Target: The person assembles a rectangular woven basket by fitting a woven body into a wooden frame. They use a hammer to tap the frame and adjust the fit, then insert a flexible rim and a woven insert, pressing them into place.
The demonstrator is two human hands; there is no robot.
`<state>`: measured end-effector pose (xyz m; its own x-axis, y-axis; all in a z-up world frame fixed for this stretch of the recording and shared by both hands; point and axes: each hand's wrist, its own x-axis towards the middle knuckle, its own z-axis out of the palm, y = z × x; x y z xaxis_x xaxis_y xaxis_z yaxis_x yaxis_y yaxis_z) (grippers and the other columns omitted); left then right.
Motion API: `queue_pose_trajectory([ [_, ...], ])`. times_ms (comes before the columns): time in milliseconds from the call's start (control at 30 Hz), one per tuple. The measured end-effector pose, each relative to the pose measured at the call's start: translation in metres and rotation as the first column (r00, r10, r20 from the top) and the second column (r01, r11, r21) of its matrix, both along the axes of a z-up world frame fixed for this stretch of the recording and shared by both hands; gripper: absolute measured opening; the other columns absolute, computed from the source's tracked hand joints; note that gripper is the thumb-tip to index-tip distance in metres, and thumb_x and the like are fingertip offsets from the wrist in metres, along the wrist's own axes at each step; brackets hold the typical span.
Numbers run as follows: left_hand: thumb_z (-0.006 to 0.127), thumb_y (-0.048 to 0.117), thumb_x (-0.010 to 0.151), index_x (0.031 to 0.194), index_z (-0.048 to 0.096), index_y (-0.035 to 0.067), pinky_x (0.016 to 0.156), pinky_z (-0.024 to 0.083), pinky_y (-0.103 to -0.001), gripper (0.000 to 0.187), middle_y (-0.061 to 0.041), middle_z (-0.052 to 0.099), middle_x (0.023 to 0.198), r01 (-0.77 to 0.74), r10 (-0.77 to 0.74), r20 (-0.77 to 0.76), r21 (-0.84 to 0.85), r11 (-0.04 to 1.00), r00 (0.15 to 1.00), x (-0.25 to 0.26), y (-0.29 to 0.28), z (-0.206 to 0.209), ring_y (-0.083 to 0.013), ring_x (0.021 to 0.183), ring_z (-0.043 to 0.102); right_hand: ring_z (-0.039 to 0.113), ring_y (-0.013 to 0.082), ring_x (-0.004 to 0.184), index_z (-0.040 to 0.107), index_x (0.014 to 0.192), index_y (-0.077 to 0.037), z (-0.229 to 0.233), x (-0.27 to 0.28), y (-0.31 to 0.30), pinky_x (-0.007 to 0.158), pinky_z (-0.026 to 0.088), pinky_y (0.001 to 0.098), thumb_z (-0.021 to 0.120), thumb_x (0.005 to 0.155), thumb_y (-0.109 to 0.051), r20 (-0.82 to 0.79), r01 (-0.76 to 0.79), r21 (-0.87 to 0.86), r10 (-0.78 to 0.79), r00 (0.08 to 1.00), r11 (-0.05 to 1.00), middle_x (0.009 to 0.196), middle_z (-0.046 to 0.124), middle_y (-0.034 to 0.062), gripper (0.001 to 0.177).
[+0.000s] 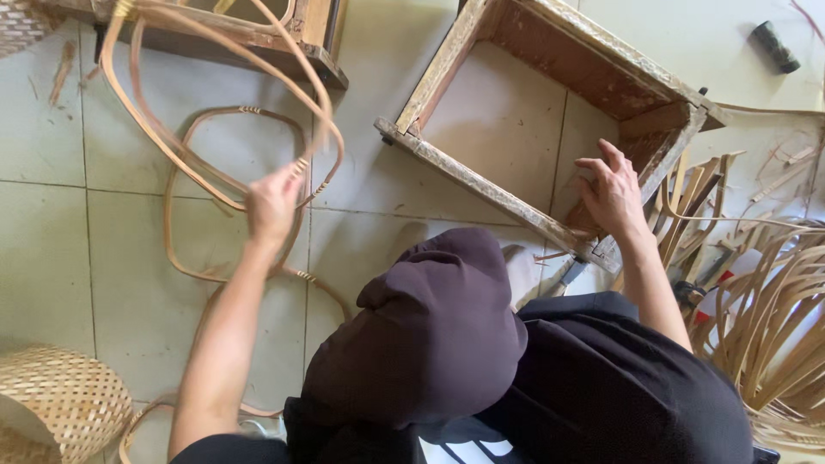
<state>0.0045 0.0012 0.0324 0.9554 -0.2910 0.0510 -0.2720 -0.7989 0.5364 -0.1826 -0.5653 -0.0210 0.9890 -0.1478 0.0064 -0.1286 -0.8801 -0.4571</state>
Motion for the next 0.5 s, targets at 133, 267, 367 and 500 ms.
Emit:
queue_pose_trajectory([
  [133,0.072,0.015,0.103,0.122,0.073,0.004,0.067,0.053,-0.045,0.022,-0.020,0.070,0.092,-0.016,0.019,0.054,-0.052,0.998,0.998,0.008,-0.010,0.061,-0.0350,0.075,0.068,0.047,0.0442,0.144,0.069,0.131,-0.014,0.013,0.006,0.004,0.118,0.040,0.0528,0.074,0.094,-0.014,0.049,-0.019,0.029,0.017,0.999,0.999,0.160,0.047,0.0223,0.038],
  [267,0.066,0.009,0.102,0.121,0.073,0.008,0.085,0.060,-0.039,0.020,-0.013,0.075,0.114,0.357,-0.306,0.295,-0.137,0.924,0.905,0.008,-0.049,0.092,-0.0283,0.098,0.074,0.041,0.0431,0.154,0.059,0.146,-0.009,0.060,0.019,0.026,0.127,0.037,0.0543,0.071,0.100,-0.007,0.254,0.005,-0.005,-0.004,0.967,1.000,0.164,0.040,0.0259,0.048],
  [367,0.071,0.012,0.090,0.106,0.076,0.013,0.082,0.056,-0.039,0.017,-0.005,0.076,0.098,0.587,-0.618,0.398,0.213,0.781,0.678,0.026,-0.101,0.090,-0.0230,0.090,0.071,0.037,0.0413,0.153,0.058,0.151,-0.011,0.118,0.028,0.028,0.124,0.034,0.0589,0.080,0.097,-0.014,0.340,-0.038,-0.340,0.161,0.927,0.940,0.162,0.041,0.0264,0.058],
  [500,0.068,0.015,0.088,0.107,0.074,0.014,0.097,0.054,-0.039,0.019,-0.002,0.072,0.096,0.760,-0.874,0.399,0.466,0.454,0.277,0.044,-0.159,0.080,-0.0219,0.101,0.069,0.049,0.0269,0.143,0.055,0.140,-0.024,0.171,0.031,0.024,0.119,0.037,0.0557,0.084,0.084,-0.025,0.096,-0.345,-0.488,0.443,0.892,0.801,0.155,0.053,0.0031,0.063],
])
